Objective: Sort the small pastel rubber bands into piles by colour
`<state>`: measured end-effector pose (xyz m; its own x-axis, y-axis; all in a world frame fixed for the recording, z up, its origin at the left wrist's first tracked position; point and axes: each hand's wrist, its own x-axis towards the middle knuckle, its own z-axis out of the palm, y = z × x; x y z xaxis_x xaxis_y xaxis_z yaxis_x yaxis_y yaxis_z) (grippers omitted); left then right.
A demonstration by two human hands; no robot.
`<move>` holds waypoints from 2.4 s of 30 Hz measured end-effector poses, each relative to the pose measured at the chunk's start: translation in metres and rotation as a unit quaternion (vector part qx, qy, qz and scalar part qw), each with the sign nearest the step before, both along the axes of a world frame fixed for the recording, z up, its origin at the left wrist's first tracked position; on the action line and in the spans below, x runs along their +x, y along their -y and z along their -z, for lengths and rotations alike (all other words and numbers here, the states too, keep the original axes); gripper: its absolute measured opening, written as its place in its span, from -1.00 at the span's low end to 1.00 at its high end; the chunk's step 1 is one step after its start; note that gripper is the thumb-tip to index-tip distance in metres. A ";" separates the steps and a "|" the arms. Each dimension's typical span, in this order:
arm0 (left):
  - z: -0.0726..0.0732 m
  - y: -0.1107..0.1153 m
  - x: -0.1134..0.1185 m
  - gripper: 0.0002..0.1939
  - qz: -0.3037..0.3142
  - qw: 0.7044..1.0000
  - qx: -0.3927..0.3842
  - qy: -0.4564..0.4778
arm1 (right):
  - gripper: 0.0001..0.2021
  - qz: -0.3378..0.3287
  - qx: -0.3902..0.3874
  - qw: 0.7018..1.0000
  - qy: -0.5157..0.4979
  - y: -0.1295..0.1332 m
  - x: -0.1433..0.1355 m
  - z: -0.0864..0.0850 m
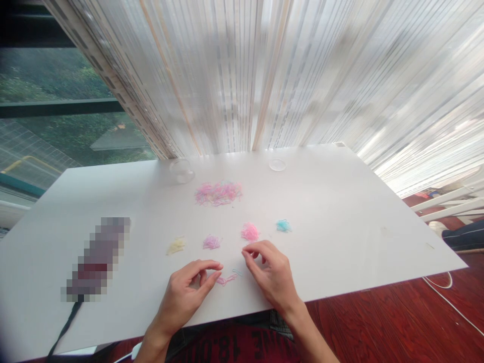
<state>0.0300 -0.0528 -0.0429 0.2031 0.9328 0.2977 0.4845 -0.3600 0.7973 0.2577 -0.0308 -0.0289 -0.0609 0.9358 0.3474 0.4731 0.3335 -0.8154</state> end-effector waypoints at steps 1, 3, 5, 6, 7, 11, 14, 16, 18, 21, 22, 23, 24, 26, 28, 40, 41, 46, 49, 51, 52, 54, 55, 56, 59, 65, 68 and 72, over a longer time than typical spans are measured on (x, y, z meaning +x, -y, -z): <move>0.000 0.000 0.000 -0.90 -0.001 1.000 0.001 -0.001 | -0.88 0.033 -0.004 0.999 -0.001 -0.004 0.004 0.000; -0.001 0.001 0.000 -0.89 -0.001 1.000 0.003 -0.006 | -0.84 0.097 -0.020 0.995 0.000 -0.012 0.010 0.000; -0.001 0.001 0.001 -0.90 0.002 1.000 0.006 -0.015 | -0.79 0.140 -0.040 0.989 0.005 -0.018 0.015 0.001; -0.002 0.001 0.001 -0.90 0.004 1.000 0.009 -0.019 | -0.77 0.151 -0.047 0.987 0.009 -0.021 0.016 0.002; -0.002 0.000 0.001 -0.90 0.006 1.000 0.012 -0.021 | -0.75 0.154 -0.050 0.987 0.012 -0.022 0.016 0.002; -0.005 -0.001 0.002 -0.90 0.010 0.999 0.023 -0.024 | -0.72 0.126 -0.035 0.991 0.018 -0.024 0.012 0.004; -0.006 -0.001 0.003 -0.90 0.012 0.999 0.031 -0.025 | -0.73 0.103 -0.023 0.994 0.021 -0.025 0.008 0.006; -0.007 -0.002 0.003 -0.89 0.012 0.999 0.035 -0.027 | -0.73 0.095 -0.016 0.995 0.025 -0.025 0.007 0.007; -0.008 -0.002 0.003 -0.88 0.013 0.999 0.038 -0.029 | -0.72 0.094 -0.010 0.995 0.030 -0.026 0.007 0.009; -0.008 -0.002 0.003 -0.90 0.013 0.999 0.042 -0.028 | -0.74 0.098 -0.006 0.994 0.041 -0.024 0.008 0.011; -0.008 -0.001 0.003 -0.90 0.013 0.999 0.043 -0.027 | -0.75 0.099 -0.005 0.994 0.045 -0.024 0.008 0.011; -0.008 0.000 0.003 -0.90 0.012 0.999 0.043 -0.026 | -0.77 0.100 -0.003 0.994 0.047 -0.023 0.009 0.011; -0.008 0.000 0.003 -0.90 0.012 0.999 0.043 -0.025 | -0.78 0.101 -0.001 0.994 0.048 -0.022 0.009 0.011; -0.010 0.002 0.003 -0.90 0.012 0.999 0.044 -0.030 | -0.80 0.105 0.008 0.993 0.046 -0.021 0.010 0.009; -0.013 0.003 0.002 -0.90 0.013 0.998 0.048 -0.048 | -0.82 0.106 0.022 0.993 0.042 -0.018 0.009 0.008; -0.019 0.010 -0.014 -0.80 0.031 0.984 0.035 -0.170 | -0.80 -0.120 0.047 0.990 0.050 0.016 -0.007 0.005; -0.018 0.010 -0.013 -0.80 0.030 0.984 0.037 -0.172 | -0.80 -0.125 0.045 0.990 0.052 0.016 -0.007 0.006; -0.015 0.008 -0.009 -0.90 0.027 0.983 0.047 -0.173 | -0.81 -0.136 0.034 0.988 0.062 0.013 -0.005 0.011; -0.014 0.007 -0.008 -0.89 0.029 0.986 0.043 -0.161 | -0.82 -0.139 0.024 0.988 0.064 0.013 -0.005 0.012; -0.014 0.007 -0.008 -0.88 0.037 0.988 0.040 -0.144 | -0.84 -0.141 0.019 0.988 0.062 0.013 -0.005 0.011; -0.015 0.007 -0.008 -0.88 0.042 0.990 0.037 -0.131 | -0.85 -0.144 0.018 0.987 0.062 0.013 -0.005 0.011; -0.016 0.008 -0.007 -0.89 0.056 0.993 0.021 -0.105 | -0.87 -0.151 0.019 0.986 0.063 0.013 -0.005 0.010; -0.017 0.009 -0.006 -0.90 0.060 0.994 0.010 -0.093 | -0.87 -0.155 0.021 0.986 0.064 0.013 -0.005 0.010; -0.017 0.009 -0.006 -0.90 0.063 0.995 0.000 -0.082 | -0.87 -0.160 0.023 0.985 0.065 0.013 -0.004 0.009; -0.016 0.008 -0.004 -0.91 0.062 0.995 -0.023 -0.072 | -0.86 -0.172 0.030 0.983 0.061 0.013 -0.004 0.009; -0.011 0.003 -0.002 -0.87 0.062 0.994 -0.036 -0.081 | -0.87 -0.174 0.035 0.983 0.042 0.012 -0.004 0.011; -0.010 0.002 -0.002 -0.87 0.061 0.995 -0.029 -0.071 | -0.88 -0.169 0.041 0.984 0.043 0.012 -0.004 0.012; -0.009 0.002 -0.002 -0.89 0.054 0.997 -0.022 -0.051 | -0.87 -0.162 0.040 0.985 0.037 0.012 -0.004 0.012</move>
<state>0.0276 -0.0549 -0.0343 0.3294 0.9159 0.2293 0.5246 -0.3795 0.7621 0.2537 -0.0426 -0.0407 -0.3806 0.8326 0.4024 0.3887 0.5389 -0.7473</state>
